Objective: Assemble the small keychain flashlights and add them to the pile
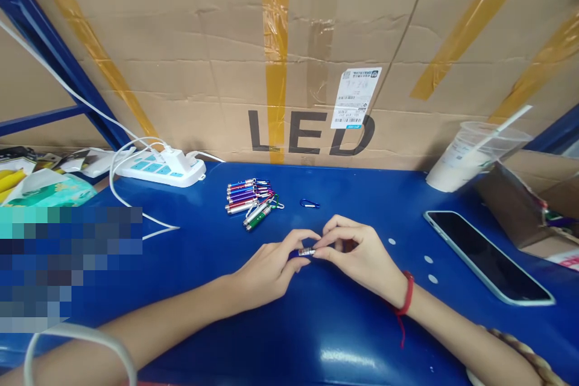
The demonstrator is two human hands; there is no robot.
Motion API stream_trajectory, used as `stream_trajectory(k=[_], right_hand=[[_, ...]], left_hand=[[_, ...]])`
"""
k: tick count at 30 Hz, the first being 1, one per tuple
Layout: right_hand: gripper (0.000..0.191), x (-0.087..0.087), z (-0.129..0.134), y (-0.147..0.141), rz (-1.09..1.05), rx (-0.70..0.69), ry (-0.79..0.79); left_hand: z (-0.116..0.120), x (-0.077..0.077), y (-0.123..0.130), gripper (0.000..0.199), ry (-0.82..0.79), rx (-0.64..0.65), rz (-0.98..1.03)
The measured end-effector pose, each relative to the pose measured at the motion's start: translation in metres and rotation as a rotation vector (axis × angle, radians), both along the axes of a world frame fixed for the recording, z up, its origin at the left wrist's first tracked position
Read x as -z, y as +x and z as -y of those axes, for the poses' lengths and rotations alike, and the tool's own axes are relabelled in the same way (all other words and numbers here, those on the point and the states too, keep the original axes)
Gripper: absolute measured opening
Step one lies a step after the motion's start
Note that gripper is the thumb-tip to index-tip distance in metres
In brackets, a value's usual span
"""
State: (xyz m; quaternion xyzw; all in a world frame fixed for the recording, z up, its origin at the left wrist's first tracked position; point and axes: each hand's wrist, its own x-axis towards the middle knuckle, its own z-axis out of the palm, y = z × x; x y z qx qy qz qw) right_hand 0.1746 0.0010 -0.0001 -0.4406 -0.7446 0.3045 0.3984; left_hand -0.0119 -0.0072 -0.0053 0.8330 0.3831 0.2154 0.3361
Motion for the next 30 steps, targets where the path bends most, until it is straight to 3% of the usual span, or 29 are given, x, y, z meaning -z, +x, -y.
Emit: stream_trajectory(k=[16,26,30], right_hand=[[0.021,0.0011,-0.0053,-0.0008,-0.086,0.036,-0.017],[0.024,0.0039,-0.0062,-0.0008,-0.018,0.032,0.039],[0.023,0.0025,-0.0046,-0.0001,0.040,0.028,0.074]], left_hand=[[-0.0042,0.0055,0.0019,0.020,0.011,-0.092,0.182],[-0.0039,0.0043,0.0022,0.029,0.021,-0.093,0.107],[-0.0036,0.0060,0.0023,0.025,0.109,-0.167,0.084]])
